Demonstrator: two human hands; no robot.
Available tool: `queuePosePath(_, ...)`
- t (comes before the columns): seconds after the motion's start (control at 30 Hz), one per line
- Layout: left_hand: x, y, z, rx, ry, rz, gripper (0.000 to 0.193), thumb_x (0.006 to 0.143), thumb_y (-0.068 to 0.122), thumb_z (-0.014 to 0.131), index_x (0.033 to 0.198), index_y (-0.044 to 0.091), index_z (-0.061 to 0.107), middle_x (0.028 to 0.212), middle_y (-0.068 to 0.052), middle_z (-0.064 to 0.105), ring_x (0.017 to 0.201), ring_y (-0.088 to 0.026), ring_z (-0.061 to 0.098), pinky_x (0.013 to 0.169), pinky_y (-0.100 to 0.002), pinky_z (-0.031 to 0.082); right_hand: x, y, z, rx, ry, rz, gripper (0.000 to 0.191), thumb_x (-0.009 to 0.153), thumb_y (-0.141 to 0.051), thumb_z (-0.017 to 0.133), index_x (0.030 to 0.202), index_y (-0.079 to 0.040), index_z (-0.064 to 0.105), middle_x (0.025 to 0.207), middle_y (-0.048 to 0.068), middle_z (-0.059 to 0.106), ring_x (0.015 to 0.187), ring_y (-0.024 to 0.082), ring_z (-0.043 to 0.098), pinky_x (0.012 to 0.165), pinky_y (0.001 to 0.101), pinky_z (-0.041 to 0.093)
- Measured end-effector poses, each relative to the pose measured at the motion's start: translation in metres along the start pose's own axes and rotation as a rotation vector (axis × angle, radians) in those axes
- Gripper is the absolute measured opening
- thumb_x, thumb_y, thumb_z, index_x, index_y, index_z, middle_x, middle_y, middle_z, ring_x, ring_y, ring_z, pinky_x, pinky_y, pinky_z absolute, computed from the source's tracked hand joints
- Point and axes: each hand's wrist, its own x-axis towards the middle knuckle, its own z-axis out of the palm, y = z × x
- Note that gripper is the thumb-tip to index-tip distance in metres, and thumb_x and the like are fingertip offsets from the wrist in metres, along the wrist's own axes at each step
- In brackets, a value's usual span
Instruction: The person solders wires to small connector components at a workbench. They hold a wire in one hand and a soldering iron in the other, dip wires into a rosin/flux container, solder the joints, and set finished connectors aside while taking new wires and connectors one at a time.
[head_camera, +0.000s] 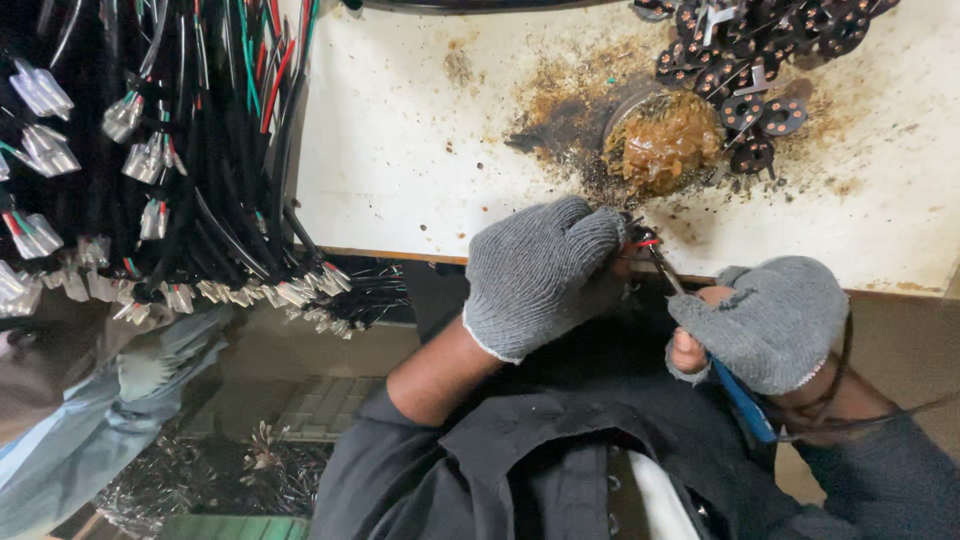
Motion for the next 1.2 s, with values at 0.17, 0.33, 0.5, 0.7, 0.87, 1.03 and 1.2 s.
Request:
queuePosePath(0.17, 0.002, 0.003, -0.002, 0.031, 0.003, 0.005, 0.017, 0.087, 0.029, 0.076, 0.089, 0.02, 0.062, 0.08, -0.004, 0.057, 0.072, -0.028, 0.063, 0.06, -0.045, 0.046, -0.001, 0.004, 0.006, -0.029, 0.146, -0.093, 0.02, 0.07, -0.028, 0.079, 0.088, -0.018, 0.078, 0.062, 0.004, 0.067, 0.047, 0.028, 0.059, 0.044, 0.0449, 0.043)
queuePosePath(0.33, 0.001, 0.003, -0.004, -0.002, -0.008, 0.001, 0.024, 0.083, 0.035, 0.078, 0.088, 0.019, 0.061, 0.08, -0.005, 0.057, 0.071, -0.029, 0.063, 0.058, -0.045, 0.045, -0.003, 0.007, 0.007, 0.003, 0.153, -0.086, 0.018, 0.071, -0.028, 0.079, 0.085, -0.017, 0.079, 0.064, 0.005, 0.069, 0.049, 0.028, 0.06, 0.046, 0.045, 0.043)
queuePosePath(0.5, -0.001, 0.001, 0.001, 0.055, 0.021, 0.013, 0.019, 0.086, 0.029, 0.076, 0.09, 0.019, 0.061, 0.08, -0.005, 0.056, 0.072, -0.028, 0.063, 0.059, -0.045, 0.046, -0.002, 0.003, 0.005, 0.073, 0.267, -0.052, 0.015, 0.076, -0.025, 0.079, 0.086, -0.014, 0.077, 0.069, 0.005, 0.069, 0.057, 0.028, 0.062, 0.054, 0.0449, 0.046)
queuePosePath(0.7, 0.0, 0.001, 0.002, 0.052, 0.034, 0.019, 0.018, 0.086, 0.029, 0.076, 0.087, 0.02, 0.06, 0.077, -0.005, 0.055, 0.069, -0.028, 0.062, 0.058, -0.045, 0.045, -0.006, -0.012, -0.002, 0.144, 0.393, 0.151, 0.018, 0.087, -0.022, 0.078, 0.095, -0.007, 0.073, 0.084, 0.008, 0.068, 0.076, 0.03, 0.067, 0.072, 0.0407, 0.052)
queuePosePath(0.87, 0.0, 0.0, 0.001, 0.055, 0.021, 0.026, 0.02, 0.084, 0.03, 0.077, 0.087, 0.02, 0.059, 0.079, -0.005, 0.056, 0.07, -0.029, 0.063, 0.059, -0.045, 0.046, -0.011, -0.013, 0.011, 0.058, 0.437, 0.258, 0.014, 0.091, -0.02, 0.077, 0.096, -0.006, 0.075, 0.084, 0.01, 0.07, 0.078, 0.03, 0.068, 0.074, 0.0391, 0.053)
queuePosePath(1.03, -0.001, -0.002, 0.003, 0.037, 0.029, 0.039, 0.019, 0.083, 0.029, 0.077, 0.091, 0.019, 0.062, 0.08, -0.005, 0.057, 0.072, -0.029, 0.063, 0.06, -0.045, 0.047, -0.011, -0.014, 0.011, 0.448, 0.532, 0.574, 0.037, 0.079, -0.026, 0.073, 0.106, 0.0, 0.076, 0.083, 0.004, 0.075, 0.065, 0.014, 0.065, 0.057, 0.0246, 0.048)
queuePosePath(1.2, -0.002, -0.002, 0.001, 0.025, 0.04, 0.058, 0.024, 0.078, 0.032, 0.077, 0.091, 0.018, 0.062, 0.081, -0.006, 0.058, 0.072, -0.03, 0.063, 0.06, -0.045, 0.047, 0.025, -0.026, 0.006, 1.211, 0.557, 0.839, 0.027, 0.086, -0.023, 0.075, 0.102, -0.002, 0.068, 0.087, 0.008, 0.077, 0.069, 0.011, 0.063, 0.06, 0.0224, 0.049)
